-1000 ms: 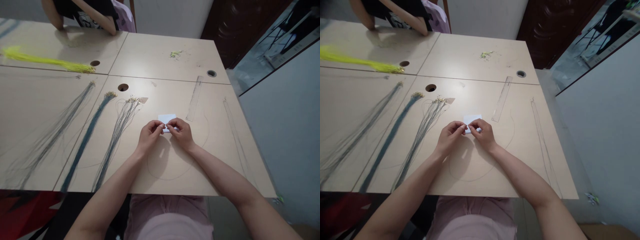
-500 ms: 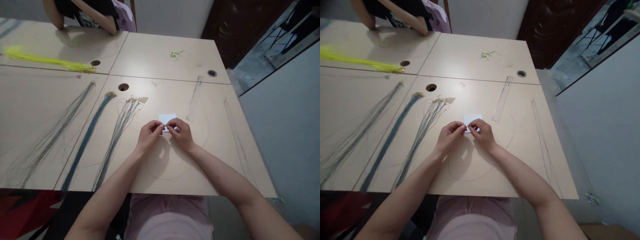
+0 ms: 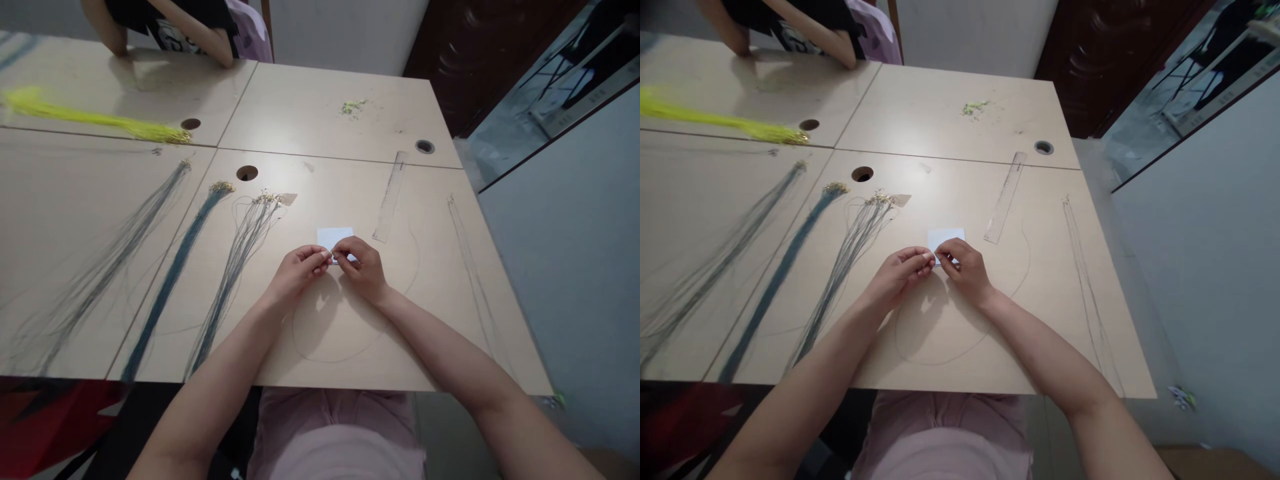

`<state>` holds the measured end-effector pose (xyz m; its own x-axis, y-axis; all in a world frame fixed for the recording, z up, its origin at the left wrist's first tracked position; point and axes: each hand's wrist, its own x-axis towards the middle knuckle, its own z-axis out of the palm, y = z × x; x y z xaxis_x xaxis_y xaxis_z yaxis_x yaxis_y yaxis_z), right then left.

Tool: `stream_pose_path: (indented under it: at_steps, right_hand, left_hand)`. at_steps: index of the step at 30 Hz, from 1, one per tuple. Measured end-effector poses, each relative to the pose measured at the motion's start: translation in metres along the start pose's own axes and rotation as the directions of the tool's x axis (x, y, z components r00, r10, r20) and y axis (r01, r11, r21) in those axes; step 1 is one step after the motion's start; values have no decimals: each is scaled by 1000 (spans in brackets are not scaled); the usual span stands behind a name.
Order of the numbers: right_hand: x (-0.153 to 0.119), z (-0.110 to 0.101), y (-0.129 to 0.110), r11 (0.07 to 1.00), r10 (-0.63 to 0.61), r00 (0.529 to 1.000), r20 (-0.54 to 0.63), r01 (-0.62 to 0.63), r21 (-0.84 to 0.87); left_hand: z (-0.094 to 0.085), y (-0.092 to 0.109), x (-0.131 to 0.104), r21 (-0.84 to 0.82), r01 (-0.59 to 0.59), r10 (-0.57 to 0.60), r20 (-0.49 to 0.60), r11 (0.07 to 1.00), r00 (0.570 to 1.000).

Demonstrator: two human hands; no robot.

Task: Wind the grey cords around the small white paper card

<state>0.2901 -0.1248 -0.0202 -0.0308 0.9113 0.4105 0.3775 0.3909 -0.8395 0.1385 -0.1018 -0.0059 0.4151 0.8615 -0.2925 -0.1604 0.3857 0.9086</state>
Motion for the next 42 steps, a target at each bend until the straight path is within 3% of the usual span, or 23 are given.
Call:
stream_pose_path:
  at_steps: [26, 35, 39, 42]
  right_hand:
    - [-1, 0, 2, 993, -118, 993, -10, 118, -20]
    - [-1, 1, 3, 983, -177, 984, -5, 176, -48]
    - [0, 0, 2, 985, -168, 986, -9, 167, -51]
    - [0, 0, 2, 985, -168, 986, -22, 166, -47]
  left_hand:
    - [2, 10, -3, -130, 133, -136, -17, 983, 991]
    - [2, 11, -4, -196, 190, -179, 70, 962, 981]
    - [1, 10, -3, -147, 161, -156, 43, 976, 987]
    - [0, 11, -4, -13, 43, -44, -49, 999, 998]
